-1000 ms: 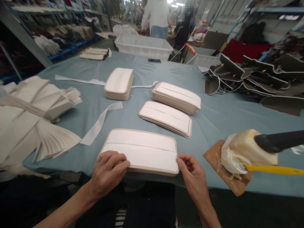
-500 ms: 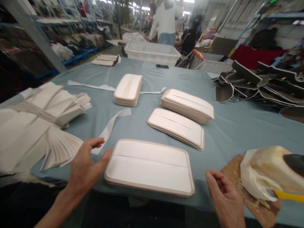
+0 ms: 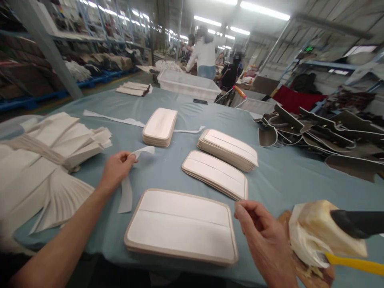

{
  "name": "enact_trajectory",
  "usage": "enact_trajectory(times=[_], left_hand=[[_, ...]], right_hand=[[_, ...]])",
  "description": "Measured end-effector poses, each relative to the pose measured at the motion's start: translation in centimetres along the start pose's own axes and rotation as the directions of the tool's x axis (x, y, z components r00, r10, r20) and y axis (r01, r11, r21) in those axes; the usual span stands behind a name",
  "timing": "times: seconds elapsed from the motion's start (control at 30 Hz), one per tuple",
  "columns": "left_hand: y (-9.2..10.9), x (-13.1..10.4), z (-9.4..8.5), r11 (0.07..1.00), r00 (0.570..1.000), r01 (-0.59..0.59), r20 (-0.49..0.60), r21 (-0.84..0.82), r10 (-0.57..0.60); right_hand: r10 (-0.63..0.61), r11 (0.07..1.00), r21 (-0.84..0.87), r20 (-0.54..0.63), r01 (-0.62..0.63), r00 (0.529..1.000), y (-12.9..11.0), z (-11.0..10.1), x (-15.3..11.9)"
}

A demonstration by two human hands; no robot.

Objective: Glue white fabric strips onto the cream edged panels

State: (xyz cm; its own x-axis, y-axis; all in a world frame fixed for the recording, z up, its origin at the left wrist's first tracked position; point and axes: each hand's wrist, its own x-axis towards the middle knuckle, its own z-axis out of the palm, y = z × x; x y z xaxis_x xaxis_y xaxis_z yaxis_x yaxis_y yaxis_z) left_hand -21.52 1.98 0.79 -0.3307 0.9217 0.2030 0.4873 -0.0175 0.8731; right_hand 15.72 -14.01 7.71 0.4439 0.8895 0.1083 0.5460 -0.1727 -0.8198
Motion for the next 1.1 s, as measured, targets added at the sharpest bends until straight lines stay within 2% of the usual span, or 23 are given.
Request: enact_trajectory(times=[0.07, 0.13, 0.2, 0.3, 0.4, 0.47, 0.53, 0.6, 0.67, 0.73, 0.8, 0.87, 1.0, 1.07, 1.1], left_hand=[[1.3, -1.6, -1.6, 0.992, 0.996, 0.075, 0.049, -0.103, -0.07], [3.1, -4.0, -3.1, 0.962, 0.982, 0.178, 0.103, -0.209, -0.159], [4.9, -6.9, -4.2, 0.863, 0.939, 0.343, 0.168, -0.37, -0.301], [7.1, -11.5, -4.7, 0.72, 0.889, 0.445, 0.164, -0.533, -0.428], [7.9, -15.9, -4.1, 0.623, 0.858, 0.481, 0.184, -0.617, -0.48], [7.8, -18.6, -3.1, 0.589, 0.857, 0.492, 0.24, -0.64, -0.455], [7.5, -20.9, -1.9, 0.598, 0.871, 0.483, 0.283, -0.639, -0.401], [7.4, -22.6, -0.8, 0.646, 0.893, 0.45, 0.294, -0.617, -0.342], [7.6, -23.7, 0.1, 0.698, 0.907, 0.419, 0.307, -0.58, -0.288], [8.1, -24.0, 0.7, 0.724, 0.91, 0.401, 0.337, -0.562, -0.242], [8.5, -24.1, 1.1, 0.727, 0.913, 0.386, 0.349, -0.568, -0.212], [8.7, -24.1, 1.4, 0.727, 0.922, 0.367, 0.33, -0.581, -0.202], [8.8, -24.6, 1.7, 0.739, 0.936, 0.338, 0.292, -0.583, -0.198], [8.8, -24.9, 1.7, 0.737, 0.931, 0.341, 0.317, -0.583, -0.181], [8.9, -25.0, 1.7, 0.734, 0.926, 0.348, 0.338, -0.584, -0.17]], right_hand=[[-0.064, 0.998, 0.037, 0.112, 0.06, 0.992, -2.1, 1.2, -0.2], [-0.111, 0.991, 0.105, 0.242, 0.088, 0.964, -4.1, 3.0, -0.8], [-0.15, 0.979, 0.185, 0.353, 0.089, 0.924, -5.9, 5.0, -1.7], [-0.188, 0.956, 0.291, 0.487, 0.045, 0.853, -8.1, 8.2, -3.3], [-0.192, 0.929, 0.367, 0.576, -0.042, 0.795, -9.5, 10.6, -4.9], [-0.187, 0.897, 0.426, 0.608, -0.118, 0.772, -9.8, 11.6, -5.9], [-0.19, 0.857, 0.487, 0.601, -0.167, 0.777, -9.8, 11.9, -6.8], [-0.188, 0.827, 0.533, 0.559, -0.176, 0.808, -9.5, 11.8, -7.4], [-0.152, 0.81, 0.552, 0.523, -0.198, 0.839, -9.0, 11.4, -7.6], [-0.087, 0.791, 0.552, 0.529, -0.264, 0.844, -8.5, 10.8, -7.5], [-0.025, 0.77, 0.533, 0.574, -0.35, 0.819, -8.0, 10.2, -7.3], [0.026, 0.752, 0.496, 0.636, -0.434, 0.771, -7.6, 9.7, -7.1], [0.099, 0.731, 0.425, 0.709, -0.534, 0.699, -7.2, 9.2, -7.3], [0.116, 0.712, 0.414, 0.727, -0.567, 0.676, -7.1, 9.0, -7.4], [0.118, 0.703, 0.422, 0.724, -0.572, 0.68, -7.1, 9.0, -7.5]])
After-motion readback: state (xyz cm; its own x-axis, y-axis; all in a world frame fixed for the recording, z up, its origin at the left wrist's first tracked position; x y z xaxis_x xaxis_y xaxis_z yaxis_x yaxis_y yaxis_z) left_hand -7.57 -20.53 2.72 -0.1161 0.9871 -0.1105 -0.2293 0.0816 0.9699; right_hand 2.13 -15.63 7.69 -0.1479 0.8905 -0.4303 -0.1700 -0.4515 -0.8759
